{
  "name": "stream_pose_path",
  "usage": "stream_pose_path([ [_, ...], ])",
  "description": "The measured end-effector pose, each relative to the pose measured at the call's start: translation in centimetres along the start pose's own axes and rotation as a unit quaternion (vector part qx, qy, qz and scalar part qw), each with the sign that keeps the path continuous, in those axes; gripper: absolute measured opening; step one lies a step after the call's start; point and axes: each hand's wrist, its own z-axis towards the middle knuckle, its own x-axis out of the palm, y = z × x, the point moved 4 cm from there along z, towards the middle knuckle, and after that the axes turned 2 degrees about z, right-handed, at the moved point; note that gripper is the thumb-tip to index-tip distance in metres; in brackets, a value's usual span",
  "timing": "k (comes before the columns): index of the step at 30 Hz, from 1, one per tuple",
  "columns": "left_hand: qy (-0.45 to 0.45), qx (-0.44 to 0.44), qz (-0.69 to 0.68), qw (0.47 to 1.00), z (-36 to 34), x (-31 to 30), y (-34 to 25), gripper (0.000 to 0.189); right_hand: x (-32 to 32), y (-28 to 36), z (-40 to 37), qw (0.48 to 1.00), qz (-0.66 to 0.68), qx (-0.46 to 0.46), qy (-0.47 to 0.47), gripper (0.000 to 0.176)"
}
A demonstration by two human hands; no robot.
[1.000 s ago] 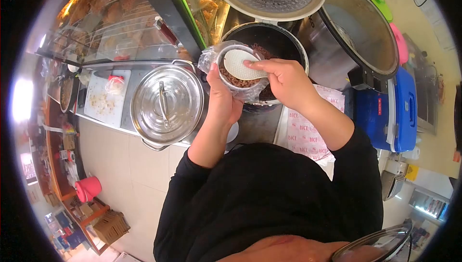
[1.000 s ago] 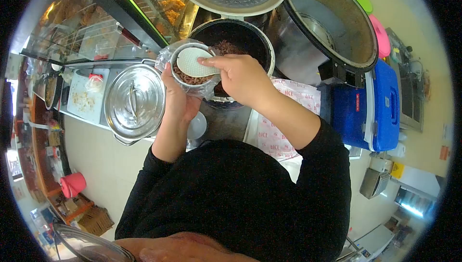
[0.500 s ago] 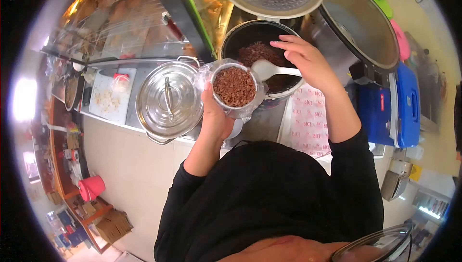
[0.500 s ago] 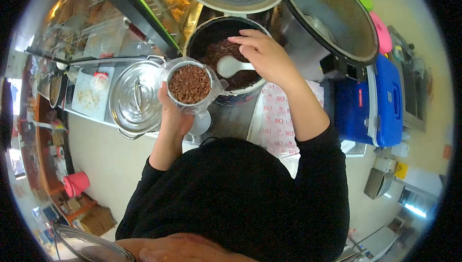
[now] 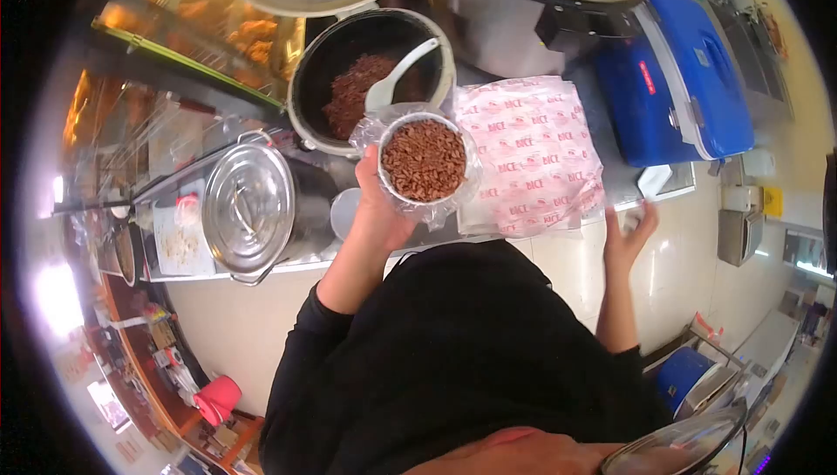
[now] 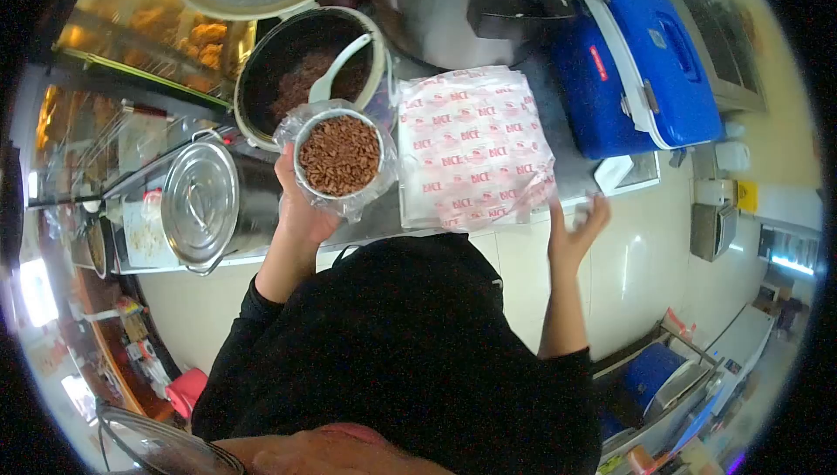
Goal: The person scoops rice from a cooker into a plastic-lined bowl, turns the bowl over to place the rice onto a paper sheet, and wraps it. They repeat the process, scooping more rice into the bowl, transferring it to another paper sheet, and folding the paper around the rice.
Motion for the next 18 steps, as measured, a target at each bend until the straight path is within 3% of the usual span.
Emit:
stream_pose_path([
  [1,0.003,-0.015,-0.001,1.0,0.7,0.2,0.8,0.074,-1.1,-4.7,-2.9,0.994,-0.041,0.099,0.036,0.065],
  [2,0.006,-0.032,-0.001,0.999,1.4,0.5,1.6,0.075,-1.6,-10.5,-7.2,0.99,-0.123,0.045,0.054,0.063],
  [3,0.009,-0.051,0.0,0.999,1.9,0.9,2.4,0.075,-2.0,-17.1,-13.3,0.944,-0.281,0.137,0.102,0.064],
  [4,0.02,-0.068,0.001,0.997,2.6,1.1,3.2,0.075,-2.4,-19.3,-18.1,0.818,-0.401,0.323,0.256,0.071],
  [5,0.041,-0.073,0.025,0.996,3.3,1.5,3.7,0.075,-2.2,-26.5,-26.8,0.678,-0.418,0.452,0.402,0.071],
  [6,0.06,-0.076,0.045,0.994,3.9,1.9,4.3,0.075,-2.5,-28.4,-31.6,0.615,-0.355,0.505,0.491,0.069],
  [7,0.076,-0.076,0.067,0.992,4.5,2.7,4.9,0.075,-2.8,-28.3,-33.9,0.605,-0.259,0.542,0.522,0.067],
  [9,0.018,-0.091,0.104,0.99,5.3,3.2,6.0,0.066,-2.7,-28.2,-35.5,0.634,-0.014,0.617,0.466,0.064],
  [13,-0.008,-0.047,0.218,0.975,9.7,1.3,10.0,0.051,-1.7,-29.1,-34.2,0.559,0.297,0.69,0.352,0.058],
  [15,-0.03,0.016,0.331,0.943,11.6,1.8,11.6,0.041,-2.1,-30.0,-33.1,0.563,0.328,0.66,0.375,0.056],
  [16,0.026,0.133,0.411,0.901,12.3,2.8,11.9,0.046,-3.2,-28.6,-30.6,0.62,0.271,0.595,0.434,0.052],
  [18,0.073,0.231,0.576,0.781,13.2,4.9,13.2,0.054,-5.3,-24.7,-23.5,0.69,0.082,0.503,0.514,0.046],
])
